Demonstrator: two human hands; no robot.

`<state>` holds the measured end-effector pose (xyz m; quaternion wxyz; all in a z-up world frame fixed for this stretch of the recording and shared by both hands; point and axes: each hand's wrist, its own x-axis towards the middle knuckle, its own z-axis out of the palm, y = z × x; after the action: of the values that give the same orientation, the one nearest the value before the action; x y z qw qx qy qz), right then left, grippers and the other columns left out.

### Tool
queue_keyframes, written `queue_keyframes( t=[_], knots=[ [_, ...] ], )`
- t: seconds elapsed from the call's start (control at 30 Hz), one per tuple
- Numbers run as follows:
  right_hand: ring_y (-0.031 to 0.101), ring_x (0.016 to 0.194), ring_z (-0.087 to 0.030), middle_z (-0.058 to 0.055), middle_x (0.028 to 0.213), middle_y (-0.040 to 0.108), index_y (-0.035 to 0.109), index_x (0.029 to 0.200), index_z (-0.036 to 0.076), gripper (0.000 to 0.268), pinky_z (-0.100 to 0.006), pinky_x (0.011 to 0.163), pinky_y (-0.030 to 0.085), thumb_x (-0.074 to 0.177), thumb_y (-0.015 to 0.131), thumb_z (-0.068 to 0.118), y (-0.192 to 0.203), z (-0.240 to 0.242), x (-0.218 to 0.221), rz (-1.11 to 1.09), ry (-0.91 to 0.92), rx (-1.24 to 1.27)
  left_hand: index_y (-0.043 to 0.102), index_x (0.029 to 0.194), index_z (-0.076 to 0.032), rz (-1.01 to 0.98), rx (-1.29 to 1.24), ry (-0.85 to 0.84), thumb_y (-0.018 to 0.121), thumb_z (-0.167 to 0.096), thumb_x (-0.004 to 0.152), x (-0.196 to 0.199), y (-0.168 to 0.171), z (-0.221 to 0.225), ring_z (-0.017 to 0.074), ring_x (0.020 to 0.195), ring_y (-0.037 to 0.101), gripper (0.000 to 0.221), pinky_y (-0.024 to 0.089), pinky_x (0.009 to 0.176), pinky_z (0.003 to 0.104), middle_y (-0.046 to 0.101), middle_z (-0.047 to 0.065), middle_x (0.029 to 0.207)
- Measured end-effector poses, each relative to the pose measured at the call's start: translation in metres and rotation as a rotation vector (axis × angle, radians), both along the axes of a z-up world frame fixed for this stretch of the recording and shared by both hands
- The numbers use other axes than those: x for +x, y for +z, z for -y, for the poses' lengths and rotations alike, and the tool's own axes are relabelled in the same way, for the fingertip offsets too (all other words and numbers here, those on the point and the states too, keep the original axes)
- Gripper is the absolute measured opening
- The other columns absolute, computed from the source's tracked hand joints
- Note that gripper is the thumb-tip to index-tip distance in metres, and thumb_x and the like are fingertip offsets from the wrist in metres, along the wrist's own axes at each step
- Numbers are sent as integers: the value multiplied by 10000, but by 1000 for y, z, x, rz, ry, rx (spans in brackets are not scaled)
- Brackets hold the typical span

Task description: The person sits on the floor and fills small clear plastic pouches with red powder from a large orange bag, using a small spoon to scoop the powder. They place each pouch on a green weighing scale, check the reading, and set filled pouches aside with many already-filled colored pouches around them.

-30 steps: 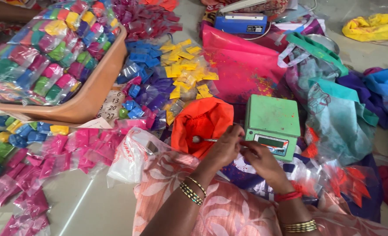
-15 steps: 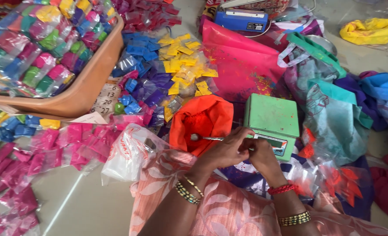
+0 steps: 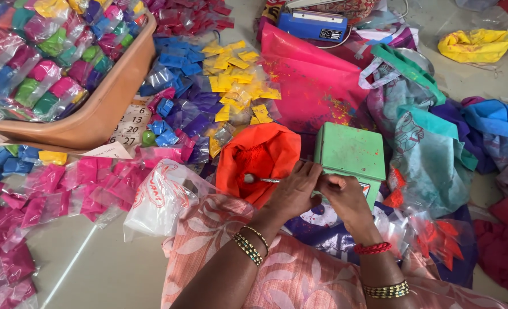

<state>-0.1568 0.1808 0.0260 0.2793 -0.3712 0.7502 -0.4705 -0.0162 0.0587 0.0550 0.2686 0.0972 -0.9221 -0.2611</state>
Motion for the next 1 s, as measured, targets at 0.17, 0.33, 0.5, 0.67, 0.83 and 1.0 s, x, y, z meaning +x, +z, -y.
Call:
queue_keyframes(
  t=[0.17, 0.33, 0.5, 0.67, 0.83, 1.0],
  knots=[
    [620, 777, -74, 10, 849, 699, 738, 998, -13, 176, -255, 707, 507, 837, 670, 13, 67, 4, 34, 102, 51, -80, 444, 1191, 0, -25, 28, 20, 836, -94, 662, -5, -11, 1, 443, 1181, 527, 665, 477, 1004, 500, 569, 237, 1190],
    [652, 772, -71, -1, 859, 746, 759, 1021, -13, 196, -247, 715, 528, 843, 699, 41, 44, 4, 20, 142, 20, -87, 438, 1185, -11, -16, 50, 24, 846, -92, 651, -2, -2, -1, 440, 1169, 533, 677, 481, 986, 504, 570, 231, 1171],
    [537, 705, -75, -49, 794, 690, 777, 1010, -42, 193, -271, 609, 439, 980, 725, 141, 47, 10, 25, -10, -81, -90, 435, 1184, -37, -20, 159, 35, 857, -122, 675, -2, 0, 0, 449, 1143, 543, 667, 496, 938, 524, 578, 221, 1160],
    [598, 740, -56, -30, 858, 726, 751, 1056, -20, 178, -236, 644, 486, 986, 711, 138, 59, 19, 30, -108, -133, -237, 446, 1177, -56, -10, 242, 115, 849, -156, 730, 0, -10, 28, 437, 1108, 551, 610, 507, 909, 522, 582, 215, 1149],
    [642, 758, -121, -84, 939, 751, 758, 1090, 45, 148, -288, 642, 518, 971, 695, 106, 48, 45, 44, -208, -167, -259, 486, 1142, -88, -23, 298, 295, 856, -185, 733, 28, -9, 90, 392, 1083, 563, 560, 502, 907, 488, 594, 186, 1124],
    [678, 854, -455, -255, 955, 691, 726, 986, 27, 222, -505, 703, 545, 793, 779, 123, 3, 84, 69, -717, 122, 106, 488, 1182, -81, -159, 379, 427, 875, -186, 711, 45, -15, 118, 341, 1092, 580, 619, 494, 949, 459, 620, 150, 1097]
  ],
)
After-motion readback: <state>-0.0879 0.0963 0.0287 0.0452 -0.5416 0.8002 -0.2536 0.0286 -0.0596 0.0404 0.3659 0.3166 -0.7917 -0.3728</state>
